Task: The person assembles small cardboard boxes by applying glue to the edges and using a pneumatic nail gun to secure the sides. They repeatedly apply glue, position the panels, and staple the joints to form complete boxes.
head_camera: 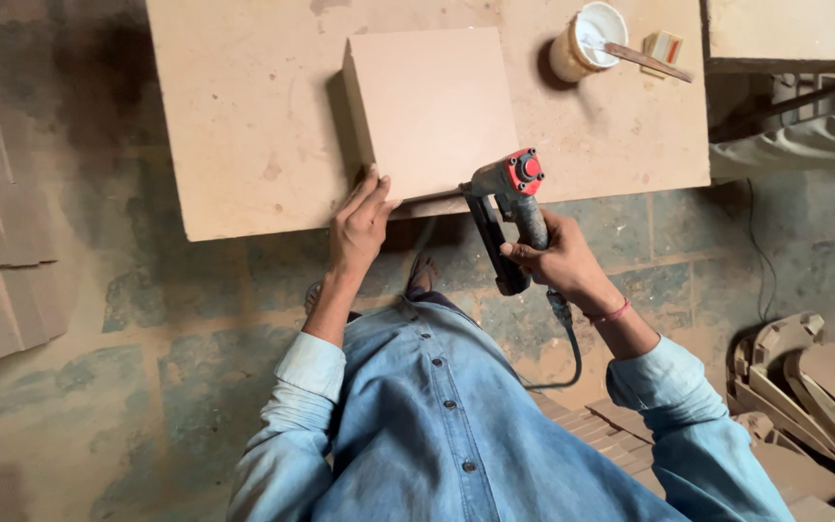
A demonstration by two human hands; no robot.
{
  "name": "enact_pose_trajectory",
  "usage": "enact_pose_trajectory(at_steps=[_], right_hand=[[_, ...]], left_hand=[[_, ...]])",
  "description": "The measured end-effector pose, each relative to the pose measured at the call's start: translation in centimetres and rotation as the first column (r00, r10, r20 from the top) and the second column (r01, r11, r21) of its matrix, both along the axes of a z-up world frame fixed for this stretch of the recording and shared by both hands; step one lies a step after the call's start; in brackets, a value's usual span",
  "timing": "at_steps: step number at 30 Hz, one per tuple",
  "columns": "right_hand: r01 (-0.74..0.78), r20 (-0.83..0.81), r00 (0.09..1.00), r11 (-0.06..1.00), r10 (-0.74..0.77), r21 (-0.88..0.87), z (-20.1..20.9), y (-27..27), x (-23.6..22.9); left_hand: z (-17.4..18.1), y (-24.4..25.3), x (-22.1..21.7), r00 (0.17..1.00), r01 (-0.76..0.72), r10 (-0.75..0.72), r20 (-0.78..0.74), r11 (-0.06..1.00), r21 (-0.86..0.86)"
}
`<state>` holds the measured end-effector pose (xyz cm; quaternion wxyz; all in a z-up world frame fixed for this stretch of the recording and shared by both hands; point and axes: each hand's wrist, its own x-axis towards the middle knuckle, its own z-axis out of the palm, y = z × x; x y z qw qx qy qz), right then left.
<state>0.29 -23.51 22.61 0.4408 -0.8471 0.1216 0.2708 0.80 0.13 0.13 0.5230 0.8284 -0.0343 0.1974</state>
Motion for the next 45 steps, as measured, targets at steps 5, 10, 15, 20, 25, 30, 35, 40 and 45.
enact_pose_trajectory(at_steps=[5,10,15,20,25,30,35,40,45], right_hand=[[-0.049,-0.040,0.998,0.998,0.051,0.039,-0.5,2.9,-0.3],[-0.115,-0.035,0.993,0.993,0.116,0.030,-1.3,4.7,-0.4],[-0.120,-0.034,0.992,0.993,0.120,0.012,-1.2,5.4,-0.5],[-0.126,-0.023,0.992,0.992,0.125,-0.017,-0.8,6.0,-0.6],[-0.071,-0.057,0.996,0.997,0.070,-0.010,-0.3,5.4,-0.8],[0.067,-0.024,0.998,0.997,-0.066,0.032,-0.2,1.9,-1.0],[0.196,0.044,0.979,0.980,-0.198,0.037,-1.0,-4.6,-1.2],[0.291,0.096,0.949,0.951,-0.301,0.108,-2.5,-12.1,-1.2],[0.379,0.102,0.915,0.918,-0.391,0.119,-3.6,-19.1,-1.1]], left_hand=[[0.0,1.3,0.0,0.994,0.089,-0.086,0.062,0.995,-0.051],[0.3,1.5,0.0,0.993,0.100,-0.098,0.073,0.995,-0.030],[0.5,1.4,-0.2,0.994,0.095,-0.093,0.060,0.995,-0.034],[0.3,1.6,0.1,0.994,0.101,-0.099,0.051,0.994,-0.031],[0.7,1.5,-0.2,0.994,0.096,-0.095,0.050,0.995,-0.019],[1.9,1.1,-0.5,0.995,0.097,-0.098,-0.020,0.993,-0.063],[3.3,-2.9,1.1,0.999,-0.035,0.028,0.029,0.967,0.252],[4.1,-11.1,13.8,0.999,-0.026,0.040,-0.030,0.924,0.382],[3.4,-15.5,26.1,0.968,-0.207,0.249,-0.006,0.819,0.536]])
